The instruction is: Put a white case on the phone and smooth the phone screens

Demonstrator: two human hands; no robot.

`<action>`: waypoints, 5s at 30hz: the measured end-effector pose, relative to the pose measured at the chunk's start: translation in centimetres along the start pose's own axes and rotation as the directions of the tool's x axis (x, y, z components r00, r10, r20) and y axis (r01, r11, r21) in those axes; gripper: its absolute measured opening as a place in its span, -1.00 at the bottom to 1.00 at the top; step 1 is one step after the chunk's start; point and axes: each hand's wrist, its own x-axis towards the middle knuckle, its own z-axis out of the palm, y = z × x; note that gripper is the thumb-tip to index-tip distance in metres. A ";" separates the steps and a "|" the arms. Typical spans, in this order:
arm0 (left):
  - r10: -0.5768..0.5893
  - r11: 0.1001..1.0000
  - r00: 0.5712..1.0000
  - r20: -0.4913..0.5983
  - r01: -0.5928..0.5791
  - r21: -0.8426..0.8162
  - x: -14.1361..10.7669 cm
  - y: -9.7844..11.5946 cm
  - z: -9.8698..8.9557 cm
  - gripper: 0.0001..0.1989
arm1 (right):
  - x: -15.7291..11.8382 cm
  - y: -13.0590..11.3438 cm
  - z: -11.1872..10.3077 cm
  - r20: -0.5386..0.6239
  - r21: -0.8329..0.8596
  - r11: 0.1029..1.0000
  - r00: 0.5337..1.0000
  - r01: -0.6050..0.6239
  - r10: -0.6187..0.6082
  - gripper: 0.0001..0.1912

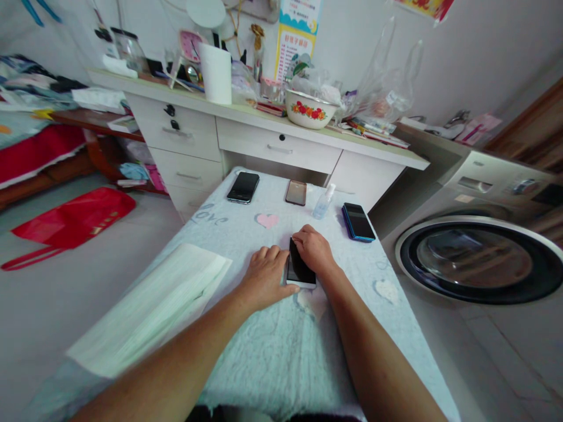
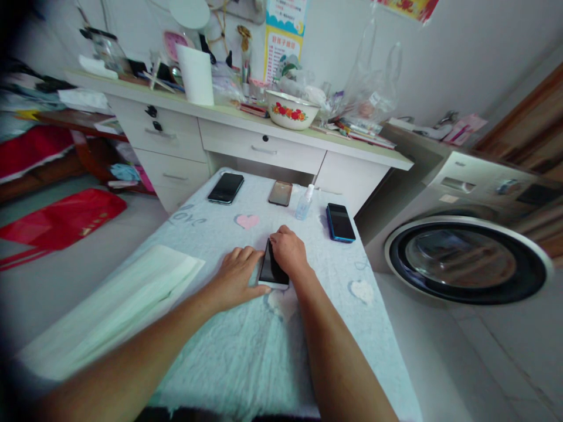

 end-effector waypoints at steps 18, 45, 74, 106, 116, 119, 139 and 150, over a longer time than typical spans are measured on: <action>-0.013 1.000 0.999 0.031 0.013 -0.005 0.0 0.1 -0.2 -0.47 | -1.4 -0.7 -1.4 0.114 0.078 0.994 0.990 0.070 -0.079 -0.77; 0.003 1.000 1.000 -0.018 -0.003 0.000 -0.1 -0.1 -0.1 -0.43 | -0.5 0.2 -1.1 0.060 -0.035 0.997 0.995 -0.076 0.078 -0.78; 0.016 1.000 1.000 -0.008 -0.016 -0.011 0.0 -0.2 0.2 -0.41 | -2.4 0.5 -0.5 0.019 0.174 0.985 1.000 -0.007 0.004 -0.82; -0.030 0.997 0.998 0.053 0.034 -0.071 0.3 -0.7 -0.1 -0.37 | -2.9 -0.4 -0.8 0.002 0.284 0.934 0.974 0.216 -0.226 -0.79; -0.036 0.996 0.999 0.039 0.039 -0.085 0.3 -0.7 0.1 -0.22 | -2.2 -0.5 0.0 -0.022 0.187 0.974 0.992 0.127 -0.125 -0.80; -0.018 0.996 1.000 0.019 0.020 -0.089 0.2 -0.8 0.3 -0.17 | -1.8 -0.7 0.1 -0.039 0.156 0.985 0.996 0.080 -0.074 -0.79; -0.039 0.995 0.998 0.054 0.044 -0.086 0.3 -0.8 0.1 -0.24 | -3.8 -1.9 -2.0 0.114 0.204 0.964 0.974 0.170 -0.196 -0.79; 0.009 0.996 0.997 0.077 -0.002 -0.091 0.2 -1.2 -0.1 -0.18 | -6.0 -2.5 -1.3 0.065 0.312 0.926 0.967 0.214 -0.246 -0.81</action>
